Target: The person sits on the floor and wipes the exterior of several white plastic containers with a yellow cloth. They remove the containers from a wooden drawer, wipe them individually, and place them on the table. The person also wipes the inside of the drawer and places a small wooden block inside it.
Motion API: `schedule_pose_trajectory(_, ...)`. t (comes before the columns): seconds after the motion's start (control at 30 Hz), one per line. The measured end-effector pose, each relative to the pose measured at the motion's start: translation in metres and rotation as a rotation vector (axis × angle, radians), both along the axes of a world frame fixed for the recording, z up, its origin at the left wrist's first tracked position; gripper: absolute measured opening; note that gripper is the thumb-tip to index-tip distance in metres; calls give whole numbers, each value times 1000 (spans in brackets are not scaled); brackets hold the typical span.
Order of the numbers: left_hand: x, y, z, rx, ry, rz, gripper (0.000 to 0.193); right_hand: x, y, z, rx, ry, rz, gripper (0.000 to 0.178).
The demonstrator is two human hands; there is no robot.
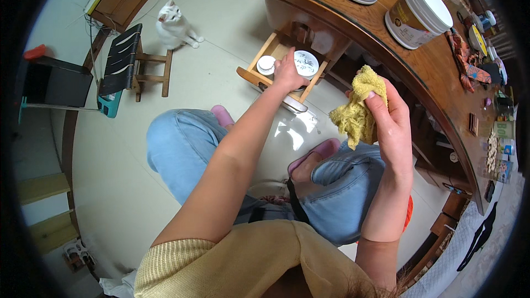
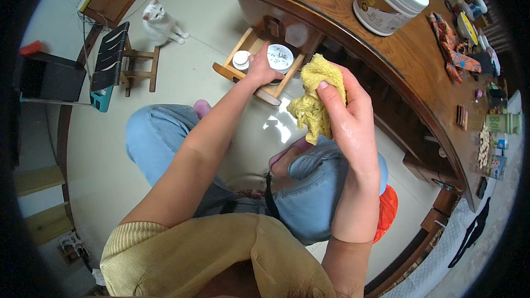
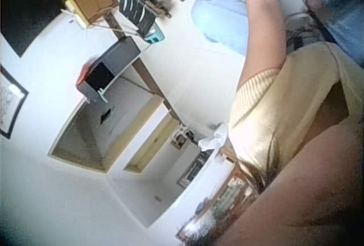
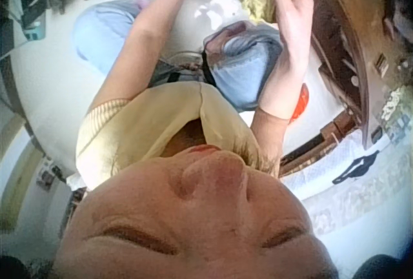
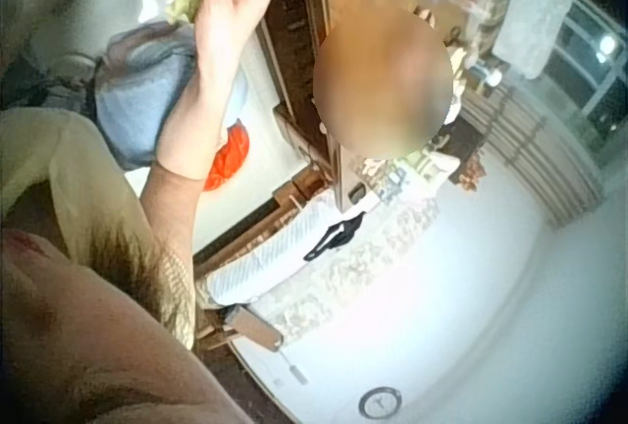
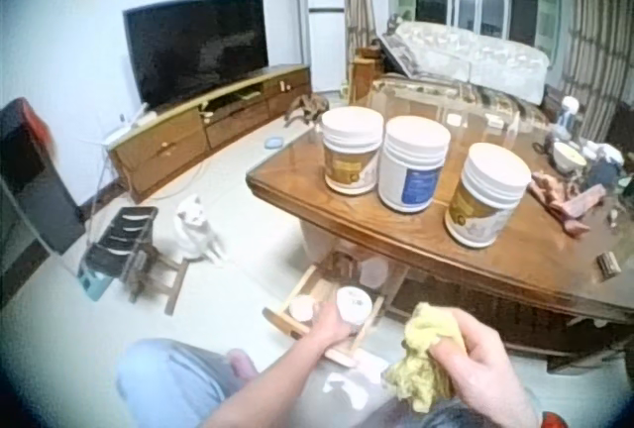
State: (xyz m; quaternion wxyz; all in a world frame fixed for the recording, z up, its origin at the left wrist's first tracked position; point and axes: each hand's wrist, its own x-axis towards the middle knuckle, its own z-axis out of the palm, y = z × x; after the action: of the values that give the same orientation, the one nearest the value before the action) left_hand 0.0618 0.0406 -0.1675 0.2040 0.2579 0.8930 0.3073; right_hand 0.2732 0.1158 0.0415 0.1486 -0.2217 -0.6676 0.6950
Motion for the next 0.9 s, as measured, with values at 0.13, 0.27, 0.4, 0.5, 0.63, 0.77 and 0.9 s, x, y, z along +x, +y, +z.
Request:
schedule_pose_trajectory(0.13, -5, -11, -28, 259, 95, -5, 100, 0, 1, -1, 52, -43, 54, 35)
schedule_pose_trajectory(0.27, 15, -16, -9, 510, 242, 42, 95, -5, 9, -3, 100, -73, -42, 34)
schedule_pose_trajectory(0.4, 51, -40, 74, 756, 239, 10, 99, -12, 5, -3, 477, 49, -273, 29)
schedule_pose_trajectory(0.5, 80, -55, 113, 955, 201, -113, 104, -25, -8, -2, 817, 220, -332, 30)
schedule_pose_trajectory(0.63, 108, -69, 124, 1092, -176, -78, 102, -37, -40, -6, 1035, 108, -210, 33)
schedule_pose_trajectory(0.77, 103, -85, 132, 900, 354, -79, 93, -34, -60, -4, 1250, 67, -129, 42)
schedule_pose_trajectory(0.9, 101, -103, 123, 969, 144, 33, 86, -24, -77, -6, 1335, 235, 127, 50)
